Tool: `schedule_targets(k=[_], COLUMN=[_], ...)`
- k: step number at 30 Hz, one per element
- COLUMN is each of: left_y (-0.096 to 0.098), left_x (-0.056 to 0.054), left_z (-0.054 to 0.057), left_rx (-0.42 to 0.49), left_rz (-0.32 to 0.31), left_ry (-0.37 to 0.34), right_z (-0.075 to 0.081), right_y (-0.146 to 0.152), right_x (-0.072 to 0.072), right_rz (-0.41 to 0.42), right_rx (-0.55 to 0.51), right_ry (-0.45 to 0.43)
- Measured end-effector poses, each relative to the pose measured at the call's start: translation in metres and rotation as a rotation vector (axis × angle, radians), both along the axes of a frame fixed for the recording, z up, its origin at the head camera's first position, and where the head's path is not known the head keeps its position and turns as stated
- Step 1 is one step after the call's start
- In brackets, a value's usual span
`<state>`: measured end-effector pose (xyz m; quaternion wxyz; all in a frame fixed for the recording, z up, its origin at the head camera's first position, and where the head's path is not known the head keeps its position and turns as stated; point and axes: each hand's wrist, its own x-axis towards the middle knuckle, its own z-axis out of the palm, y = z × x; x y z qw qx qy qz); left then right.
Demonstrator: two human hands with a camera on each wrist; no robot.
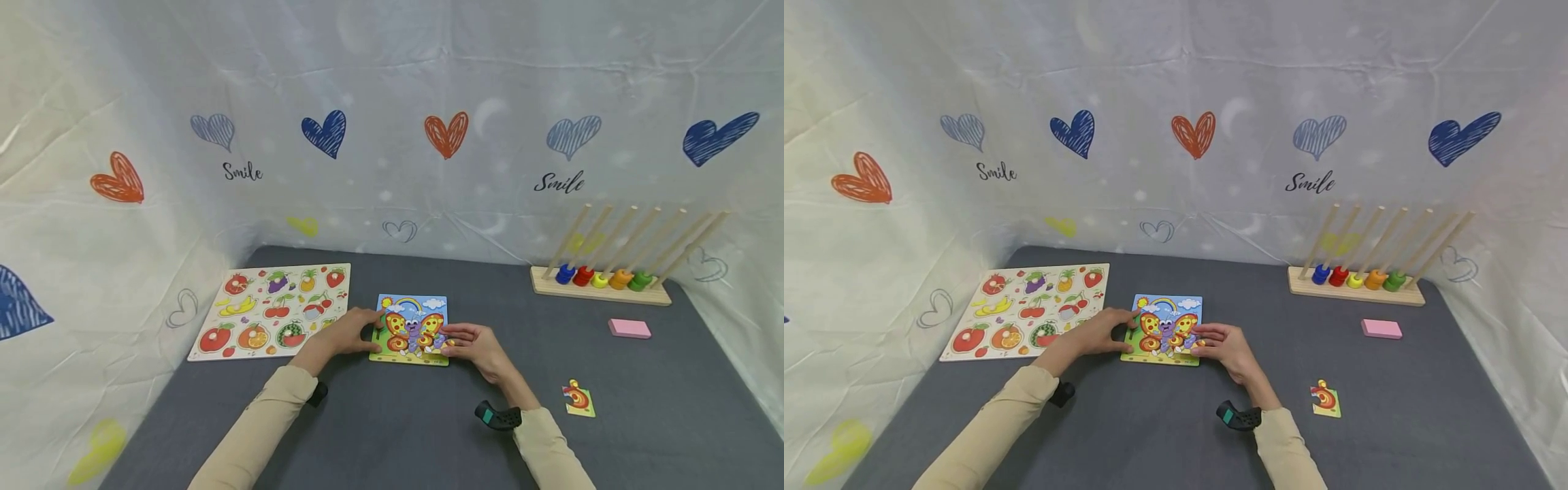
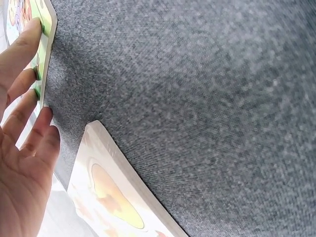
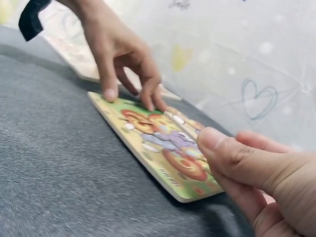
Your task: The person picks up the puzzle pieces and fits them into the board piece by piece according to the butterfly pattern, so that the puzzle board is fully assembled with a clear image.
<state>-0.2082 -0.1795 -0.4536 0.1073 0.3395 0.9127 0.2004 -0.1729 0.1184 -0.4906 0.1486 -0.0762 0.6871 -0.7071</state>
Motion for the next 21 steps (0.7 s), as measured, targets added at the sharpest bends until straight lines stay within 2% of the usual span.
schedule_targets(k=[9,21], left_y=[0.001,-0.001], left_x=[-0.002,-0.004], left_z=[-0.001,-0.006], left_rx=[0.02,0.017], left_rz=[-0.01,0.001], left_ry=[0.017,0.011], right_z=[-0.001,-0.006], right_y=[-0.019,-0.038], right_x=[-0.001,-0.002], right_rz=[0.04,0.001], right_rx=[0.004,0.099], right_ry=[0.085,0.159])
